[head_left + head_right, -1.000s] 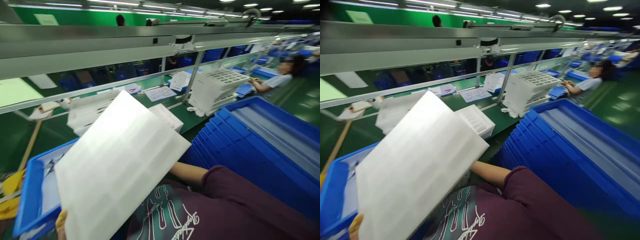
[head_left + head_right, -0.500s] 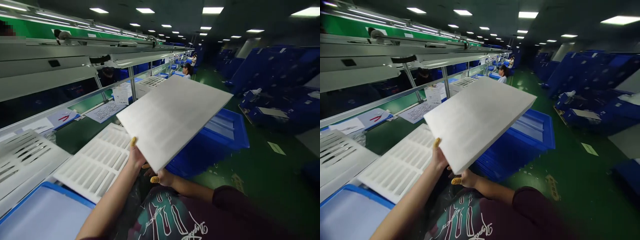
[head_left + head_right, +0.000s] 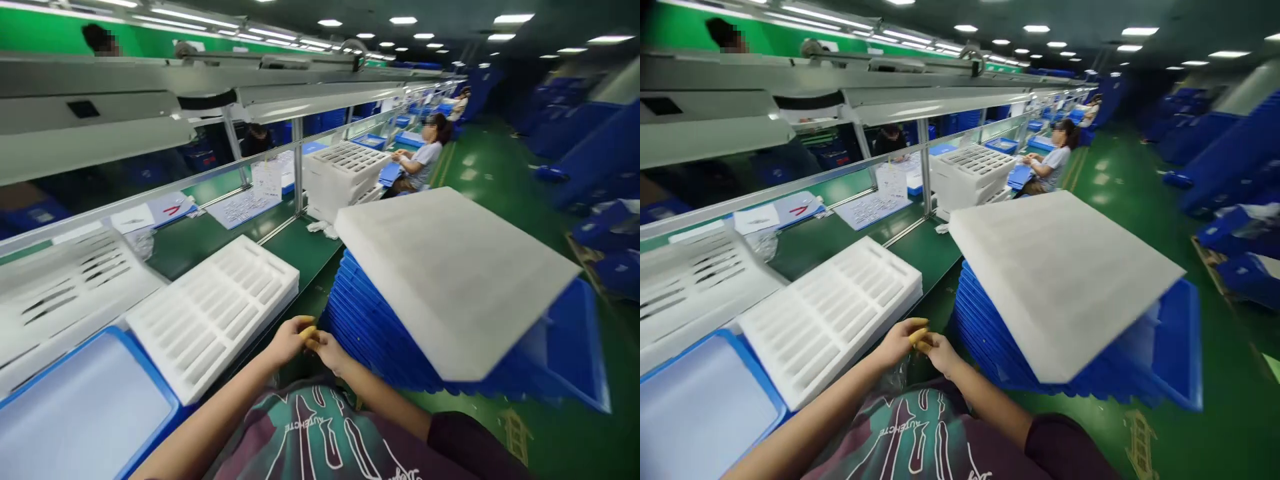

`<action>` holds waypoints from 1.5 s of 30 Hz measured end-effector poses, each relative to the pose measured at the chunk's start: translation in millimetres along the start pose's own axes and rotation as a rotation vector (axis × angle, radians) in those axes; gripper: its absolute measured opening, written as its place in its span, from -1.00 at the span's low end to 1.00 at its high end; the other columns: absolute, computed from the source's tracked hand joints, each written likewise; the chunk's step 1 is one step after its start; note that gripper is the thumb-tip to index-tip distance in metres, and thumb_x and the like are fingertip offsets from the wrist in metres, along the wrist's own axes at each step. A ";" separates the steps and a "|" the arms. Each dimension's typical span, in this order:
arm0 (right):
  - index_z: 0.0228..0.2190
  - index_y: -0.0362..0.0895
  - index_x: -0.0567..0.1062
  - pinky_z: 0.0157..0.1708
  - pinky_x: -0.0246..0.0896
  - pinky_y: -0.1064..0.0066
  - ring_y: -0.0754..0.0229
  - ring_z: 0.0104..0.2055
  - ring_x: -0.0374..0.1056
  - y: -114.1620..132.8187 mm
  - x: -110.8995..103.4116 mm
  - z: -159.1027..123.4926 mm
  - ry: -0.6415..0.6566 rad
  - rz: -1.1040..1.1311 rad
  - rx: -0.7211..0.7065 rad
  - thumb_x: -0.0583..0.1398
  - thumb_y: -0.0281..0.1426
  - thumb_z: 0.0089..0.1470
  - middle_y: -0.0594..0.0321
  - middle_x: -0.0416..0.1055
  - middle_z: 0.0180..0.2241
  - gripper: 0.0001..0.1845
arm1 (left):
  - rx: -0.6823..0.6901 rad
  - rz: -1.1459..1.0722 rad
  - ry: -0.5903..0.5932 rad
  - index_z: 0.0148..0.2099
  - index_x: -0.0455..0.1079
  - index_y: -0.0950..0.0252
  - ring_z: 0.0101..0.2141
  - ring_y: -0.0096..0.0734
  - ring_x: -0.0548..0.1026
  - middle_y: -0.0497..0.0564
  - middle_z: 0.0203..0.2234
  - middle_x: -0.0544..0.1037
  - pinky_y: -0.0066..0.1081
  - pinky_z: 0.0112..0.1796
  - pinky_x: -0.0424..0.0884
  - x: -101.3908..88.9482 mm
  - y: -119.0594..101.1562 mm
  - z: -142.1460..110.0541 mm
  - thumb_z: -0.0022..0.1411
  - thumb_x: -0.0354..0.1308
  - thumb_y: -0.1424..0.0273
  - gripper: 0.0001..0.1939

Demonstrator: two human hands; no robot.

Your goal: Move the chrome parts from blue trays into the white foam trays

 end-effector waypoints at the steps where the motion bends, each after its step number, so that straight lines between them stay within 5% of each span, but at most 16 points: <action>1: -0.41 -0.11 0.49 -0.42 0.17 0.39 0.21 -0.41 0.35 -0.5 1.3 8.8 0.019 0.009 0.081 0.31 -0.05 -0.22 0.24 0.47 -0.41 -0.58 | -0.006 0.018 -0.133 -0.08 0.43 0.36 -0.18 -0.19 0.50 0.14 -0.22 0.55 -0.25 -0.09 0.39 -20.0 19.0 -11.2 -0.02 0.25 0.22 -0.54; 5: -0.37 -0.12 0.49 -0.42 0.19 0.41 0.24 -0.41 0.38 0.6 17.8 44.8 0.080 -0.042 0.216 0.31 -0.23 -0.22 0.22 0.49 -0.39 -0.68 | -0.267 0.176 -0.590 -0.14 0.43 0.38 -0.13 -0.12 0.50 0.21 -0.16 0.54 -0.20 -0.03 0.37 -82.4 87.0 -71.0 0.04 0.17 0.35 -0.68; 8: -0.40 -0.11 0.51 -0.30 0.27 0.34 0.22 -0.39 0.39 7.9 46.1 64.5 0.195 -0.053 0.120 0.34 -0.26 -0.30 0.24 0.49 -0.43 -0.67 | -0.354 0.409 -0.814 -0.16 0.44 0.38 -0.02 -0.04 0.43 0.25 -0.10 0.51 -0.14 0.05 0.29 -97.8 112.4 -106.0 0.03 0.16 0.44 -0.72; 13: -0.43 -0.11 0.53 -0.22 0.31 0.26 0.15 -0.33 0.43 24.1 85.9 72.2 0.327 -0.067 -0.031 0.34 -0.16 -0.36 0.18 0.53 -0.38 -0.61 | -0.317 0.487 -0.911 -0.13 0.45 0.37 0.01 -0.09 0.41 0.22 -0.10 0.50 -0.16 0.06 0.29 -84.0 125.1 -115.3 0.02 0.20 0.48 -0.70; 17: -0.41 -0.12 0.55 -0.32 0.32 0.29 0.16 -0.39 0.44 25.9 78.0 74.6 0.201 -0.167 -0.100 0.33 -0.12 -0.34 0.14 0.55 -0.37 -0.58 | -0.137 0.389 -0.926 -0.13 0.45 0.31 -0.12 -0.25 0.48 0.13 -0.19 0.53 -0.27 -0.06 0.39 -88.7 134.0 -133.1 0.10 0.14 0.42 -0.75; 20: -0.42 -0.13 0.55 -0.45 0.27 0.38 0.19 -0.43 0.42 18.6 66.3 76.2 0.027 -0.201 -0.095 0.34 -0.13 -0.37 0.14 0.54 -0.39 -0.58 | -0.085 0.335 -1.018 -0.14 0.46 0.26 -0.29 -0.37 0.49 0.04 -0.30 0.54 -0.36 -0.20 0.43 -132.9 147.7 -184.5 0.14 0.10 0.38 -0.77; 23: -0.45 -0.12 0.54 -0.53 0.20 0.45 0.23 -0.46 0.39 10.7 76.7 71.6 -0.144 -0.157 -0.068 0.35 -0.16 -0.41 0.18 0.54 -0.43 -0.60 | -0.357 0.286 -1.335 -0.07 0.44 0.29 -0.41 -0.38 0.46 0.03 -0.37 0.52 -0.36 -0.28 0.42 -210.6 170.3 -265.5 0.15 0.08 0.39 -0.71; 25: -0.46 -0.11 0.54 -0.53 0.18 0.46 0.25 -0.46 0.38 7.3 103.8 64.6 -0.179 -0.137 -0.042 0.37 -0.18 -0.44 0.20 0.53 -0.44 -0.60 | -0.599 0.326 -1.500 0.02 0.39 0.34 -0.37 -0.32 0.46 0.08 -0.30 0.51 -0.32 -0.24 0.40 -262.7 186.5 -320.0 0.17 0.07 0.40 -0.64; 28: -0.46 -0.11 0.55 -0.48 0.18 0.43 0.24 -0.46 0.37 4.4 170.5 49.3 -0.061 -0.165 -0.010 0.37 -0.18 -0.44 0.18 0.54 -0.43 -0.60 | -0.836 0.420 -1.522 0.07 0.36 0.36 -0.19 -0.16 0.46 0.23 -0.08 0.43 -0.21 -0.17 0.37 -320.3 208.6 -377.9 0.18 0.05 0.42 -0.60; 33: -0.47 -0.10 0.55 -0.38 0.20 0.34 0.22 -0.45 0.36 -7.0 293.4 15.5 0.322 -0.277 0.050 0.36 -0.13 -0.41 0.17 0.54 -0.43 -0.60 | -0.868 0.501 -1.392 0.00 0.42 0.32 -0.11 -0.05 0.43 0.27 -0.04 0.39 -0.17 -0.20 0.36 -367.6 232.1 -403.1 0.18 0.09 0.42 -0.67; 36: -0.49 -0.10 0.54 -0.38 0.17 0.35 0.23 -0.47 0.34 -20.1 345.8 0.0 0.513 -0.331 0.132 0.36 -0.11 -0.44 0.19 0.53 -0.46 -0.59 | -0.836 0.532 -1.345 -0.11 0.49 0.30 -0.16 -0.08 0.45 0.21 -0.12 0.43 -0.20 -0.24 0.36 -382.0 235.8 -398.1 0.18 0.10 0.41 -0.75; 39: -0.51 -0.12 0.52 -0.43 0.12 0.41 0.27 -0.48 0.32 -33.6 381.6 -6.5 0.616 -0.372 0.261 0.37 -0.11 -0.46 0.19 0.52 -0.45 -0.57 | -0.726 0.535 -1.377 -0.18 0.52 0.30 -0.23 -0.15 0.46 0.15 -0.20 0.46 -0.26 -0.28 0.37 -376.4 231.4 -389.3 0.17 0.12 0.39 -0.79; 45: -0.45 -0.12 0.48 -0.55 -0.02 0.50 0.36 -0.51 0.23 -48.2 425.8 -4.9 0.600 -0.276 0.553 0.34 -0.13 -0.32 0.15 0.51 -0.27 -0.61 | -0.291 0.582 -1.325 -0.20 0.54 0.18 -0.33 -0.45 0.47 0.01 -0.35 0.51 -0.49 -0.28 0.38 -298.7 208.2 -359.5 0.17 0.09 0.38 -0.79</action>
Point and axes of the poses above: each hand's wrist, its own z-axis towards the middle knuckle, its own x-axis out of the palm, y = z × x, the point moved 2 cm from there along z, towards the middle knuckle
